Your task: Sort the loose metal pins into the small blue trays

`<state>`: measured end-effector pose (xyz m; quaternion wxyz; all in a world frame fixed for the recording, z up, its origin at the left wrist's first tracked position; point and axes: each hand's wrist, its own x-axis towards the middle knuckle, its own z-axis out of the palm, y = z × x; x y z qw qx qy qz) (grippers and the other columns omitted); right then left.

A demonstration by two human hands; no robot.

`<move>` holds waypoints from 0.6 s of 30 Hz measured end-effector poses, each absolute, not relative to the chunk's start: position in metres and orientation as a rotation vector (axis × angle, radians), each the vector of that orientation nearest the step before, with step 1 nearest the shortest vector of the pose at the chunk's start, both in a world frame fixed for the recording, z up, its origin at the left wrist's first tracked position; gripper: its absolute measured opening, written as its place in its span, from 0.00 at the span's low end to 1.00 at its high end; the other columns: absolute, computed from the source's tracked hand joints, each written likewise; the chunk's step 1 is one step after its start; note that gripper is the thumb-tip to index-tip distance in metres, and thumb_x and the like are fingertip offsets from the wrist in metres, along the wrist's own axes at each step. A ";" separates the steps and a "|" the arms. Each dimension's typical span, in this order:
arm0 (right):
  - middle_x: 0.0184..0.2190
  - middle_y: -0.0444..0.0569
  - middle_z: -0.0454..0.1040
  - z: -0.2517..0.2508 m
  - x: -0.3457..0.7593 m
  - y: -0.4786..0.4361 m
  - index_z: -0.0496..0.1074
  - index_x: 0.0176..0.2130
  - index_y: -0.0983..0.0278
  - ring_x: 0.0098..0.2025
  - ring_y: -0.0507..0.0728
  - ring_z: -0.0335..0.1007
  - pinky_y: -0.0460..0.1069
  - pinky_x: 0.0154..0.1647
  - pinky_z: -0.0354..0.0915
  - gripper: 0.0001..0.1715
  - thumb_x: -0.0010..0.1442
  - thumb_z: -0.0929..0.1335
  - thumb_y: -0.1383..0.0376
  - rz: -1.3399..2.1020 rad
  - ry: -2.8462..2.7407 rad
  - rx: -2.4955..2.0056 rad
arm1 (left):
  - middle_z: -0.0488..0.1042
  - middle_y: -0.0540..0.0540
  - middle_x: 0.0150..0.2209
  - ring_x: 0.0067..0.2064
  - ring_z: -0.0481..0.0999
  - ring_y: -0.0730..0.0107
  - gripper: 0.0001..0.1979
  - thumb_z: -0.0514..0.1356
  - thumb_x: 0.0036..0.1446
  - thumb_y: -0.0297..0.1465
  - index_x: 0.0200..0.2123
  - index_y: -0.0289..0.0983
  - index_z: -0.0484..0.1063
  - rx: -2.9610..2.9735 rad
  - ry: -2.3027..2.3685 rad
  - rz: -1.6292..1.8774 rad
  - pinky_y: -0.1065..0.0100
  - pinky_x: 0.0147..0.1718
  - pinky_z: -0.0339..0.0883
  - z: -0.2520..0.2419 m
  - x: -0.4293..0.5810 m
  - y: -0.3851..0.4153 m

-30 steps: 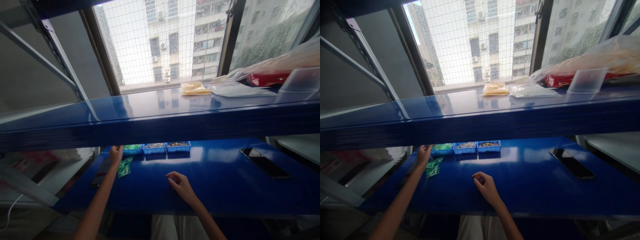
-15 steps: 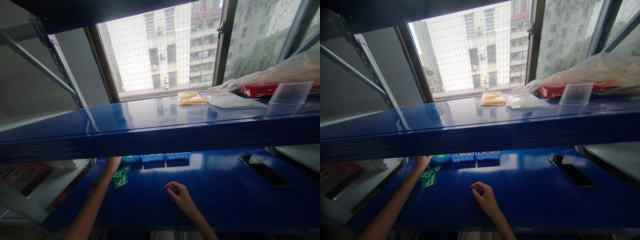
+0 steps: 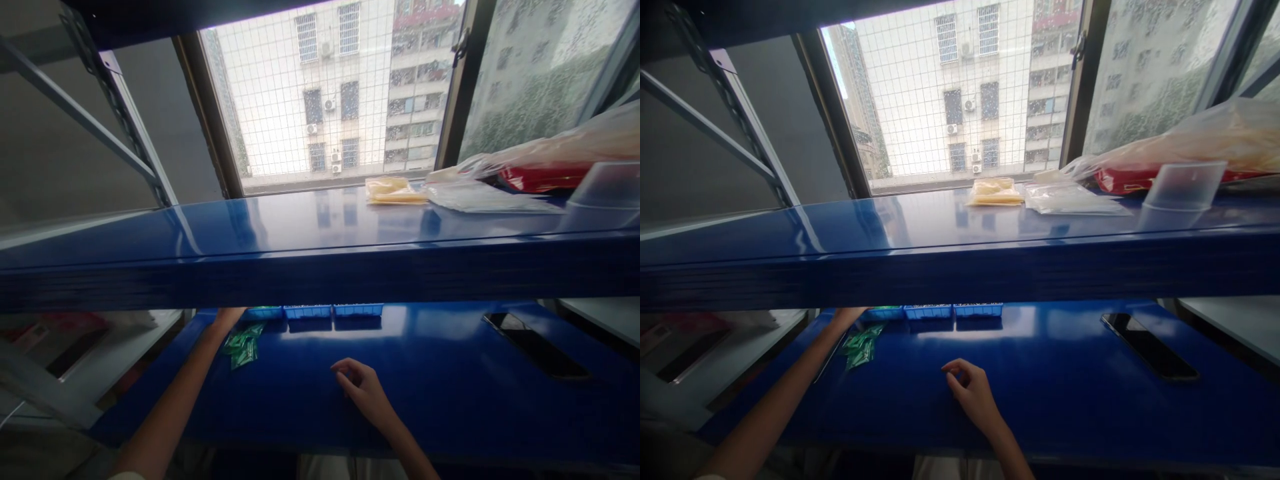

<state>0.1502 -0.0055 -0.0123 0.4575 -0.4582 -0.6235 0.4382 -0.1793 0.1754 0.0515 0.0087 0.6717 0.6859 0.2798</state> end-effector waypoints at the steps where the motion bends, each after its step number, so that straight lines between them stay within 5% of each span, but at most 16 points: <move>1: 0.28 0.47 0.70 -0.012 0.150 -0.005 0.72 0.35 0.64 0.22 0.51 0.65 0.45 0.21 0.60 0.13 0.55 0.64 0.58 1.082 -1.537 -1.129 | 0.74 0.45 0.38 0.44 0.70 0.57 0.09 0.60 0.43 0.33 0.30 0.38 0.73 2.193 2.132 0.804 0.62 0.46 0.59 0.050 -0.180 0.174; 6: 0.26 0.46 0.70 -0.013 0.150 -0.005 0.72 0.35 0.65 0.21 0.50 0.64 0.44 0.21 0.58 0.13 0.54 0.64 0.59 1.075 -1.525 -1.157 | 0.72 0.43 0.43 0.51 0.64 0.53 0.16 0.58 0.47 0.37 0.40 0.39 0.71 2.505 2.166 0.762 0.57 0.51 0.53 0.047 -0.187 0.157; 10: 0.27 0.46 0.70 -0.016 0.151 -0.004 0.72 0.35 0.64 0.21 0.50 0.64 0.44 0.21 0.58 0.12 0.54 0.64 0.60 1.064 -1.548 -1.173 | 0.75 0.41 0.34 0.44 0.70 0.55 0.15 0.50 0.55 0.37 0.36 0.38 0.74 2.552 2.282 0.618 0.56 0.49 0.53 0.043 -0.189 0.140; 18: 0.27 0.46 0.70 -0.018 0.151 -0.005 0.72 0.35 0.64 0.22 0.50 0.64 0.45 0.21 0.58 0.12 0.55 0.64 0.60 1.051 -1.565 -1.189 | 0.75 0.41 0.40 0.45 0.70 0.57 0.20 0.47 0.56 0.41 0.39 0.37 0.74 2.531 2.159 0.531 0.58 0.48 0.54 0.041 -0.179 0.136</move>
